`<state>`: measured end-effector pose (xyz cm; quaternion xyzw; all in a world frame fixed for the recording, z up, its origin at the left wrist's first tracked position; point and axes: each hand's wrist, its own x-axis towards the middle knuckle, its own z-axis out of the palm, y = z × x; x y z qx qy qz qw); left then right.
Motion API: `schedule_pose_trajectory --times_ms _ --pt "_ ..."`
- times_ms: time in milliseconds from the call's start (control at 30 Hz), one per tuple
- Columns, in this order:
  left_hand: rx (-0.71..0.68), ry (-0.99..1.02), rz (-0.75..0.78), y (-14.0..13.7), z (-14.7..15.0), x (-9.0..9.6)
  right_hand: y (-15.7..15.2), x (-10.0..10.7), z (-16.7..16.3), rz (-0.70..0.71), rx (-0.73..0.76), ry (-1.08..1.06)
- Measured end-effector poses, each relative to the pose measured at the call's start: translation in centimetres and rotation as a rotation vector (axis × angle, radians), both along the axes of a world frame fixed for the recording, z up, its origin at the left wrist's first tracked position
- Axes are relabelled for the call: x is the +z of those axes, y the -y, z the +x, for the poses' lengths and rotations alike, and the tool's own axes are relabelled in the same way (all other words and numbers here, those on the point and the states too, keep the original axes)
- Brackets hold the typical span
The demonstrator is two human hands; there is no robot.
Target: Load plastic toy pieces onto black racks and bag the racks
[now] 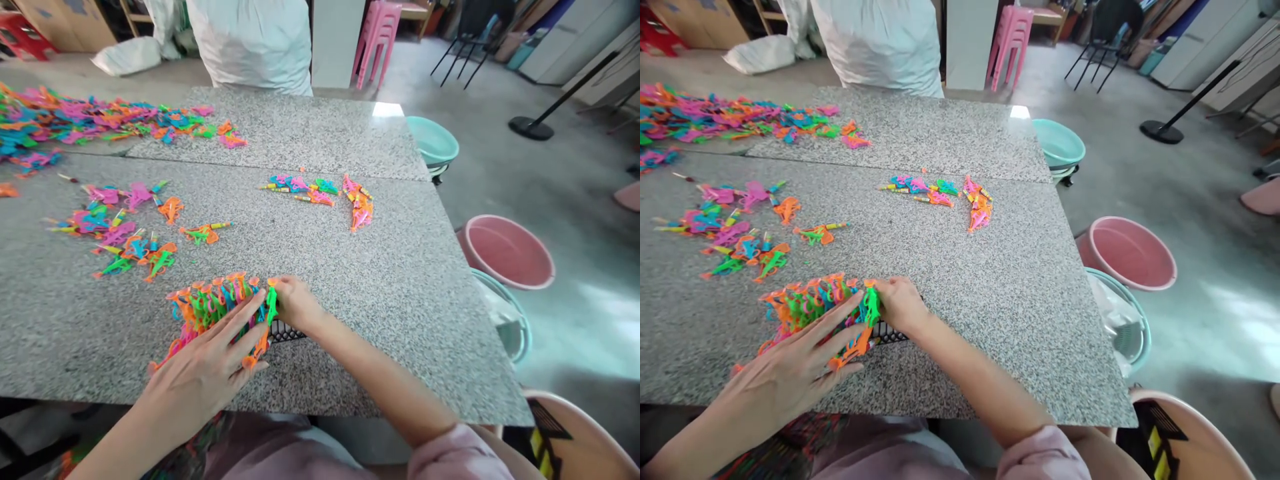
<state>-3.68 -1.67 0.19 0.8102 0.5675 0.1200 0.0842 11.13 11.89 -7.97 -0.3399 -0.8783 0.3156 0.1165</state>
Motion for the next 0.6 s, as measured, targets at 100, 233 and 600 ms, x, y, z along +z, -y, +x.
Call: schedule_pose_trajectory --times_ms 100,233,600 --pt "-0.035 -0.076 0.064 -0.3 0.2 0.1 -0.7 0.8 -0.2 -0.03 0.02 0.03" --pt "-0.164 -0.191 0.201 -0.8 0.1 0.0 -0.7 1.6 -0.6 -0.071 0.09 0.063" --pt "-0.196 -0.331 0.384 -1.5 -1.0 -1.2 -7.9 2.2 4.6 0.134 -0.059 0.118"
